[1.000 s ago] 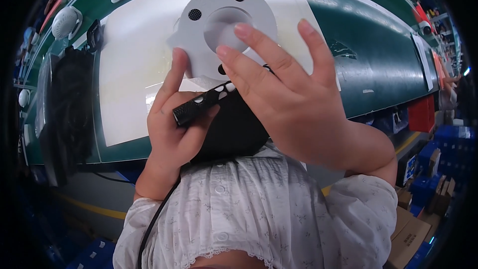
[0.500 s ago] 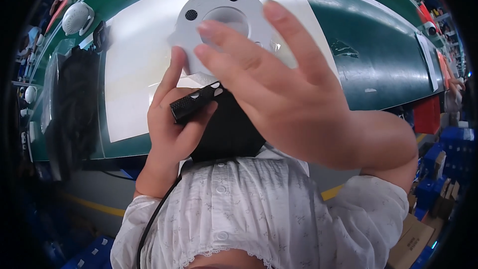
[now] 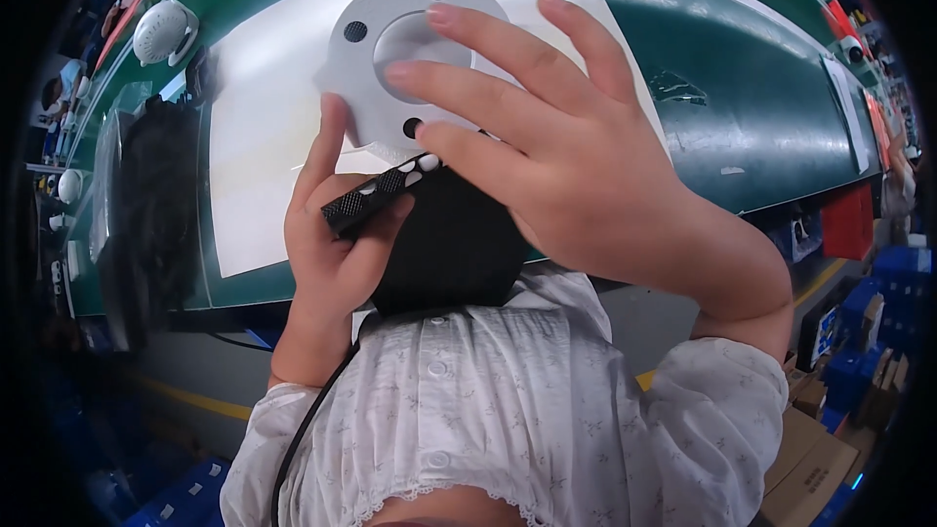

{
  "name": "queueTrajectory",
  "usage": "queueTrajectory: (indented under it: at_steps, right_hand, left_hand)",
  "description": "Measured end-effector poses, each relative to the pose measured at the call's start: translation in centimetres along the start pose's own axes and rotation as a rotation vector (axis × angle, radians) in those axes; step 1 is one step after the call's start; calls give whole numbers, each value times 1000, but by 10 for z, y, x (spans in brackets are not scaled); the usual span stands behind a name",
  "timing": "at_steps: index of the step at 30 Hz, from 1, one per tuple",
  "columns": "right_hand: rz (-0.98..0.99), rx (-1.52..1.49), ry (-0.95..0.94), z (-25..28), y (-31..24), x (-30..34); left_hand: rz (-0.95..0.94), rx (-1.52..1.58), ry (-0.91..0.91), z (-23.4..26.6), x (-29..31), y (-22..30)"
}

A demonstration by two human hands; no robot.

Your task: Applying small black circular adhesive pads to the base of a white electronic component at a factory workbench.

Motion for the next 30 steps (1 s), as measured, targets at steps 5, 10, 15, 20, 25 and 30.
queueTrajectory:
  at_steps: [5, 10, 15, 20, 25, 30]
  right_hand:
    - [-29, -348, 59, -8, -1, -11]
    - [136, -333, 150, -15, 0, -5]
    - [-93, -512, 273, -8, 40, 7]
    - [-294, -679, 351, -17, 59, 18]
    - [-377, -833, 316, -21, 62, 20]
    - [-464, -973, 347, -25, 61, 19]
  left_hand:
    - [9, -15, -13, -1, -2, 3]
    - [5, -23, -34, -3, -4, 2]
    - [12, -55, 3, -4, -4, 2]
    - [37, -38, 8, -7, -4, 2]
    - [18, -64, 14, -8, -7, 1]
    - [11, -59, 12, -8, -7, -1]
Point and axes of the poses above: each hand's wrist, its own x-axis away from the middle knuckle, its own z-axis out of the back of the hand, y = z × x, the point moved 3 cm from there along -x, towards the middle knuckle, and after that the axes turned 14 degrees about -x, right-handed, at the moved point
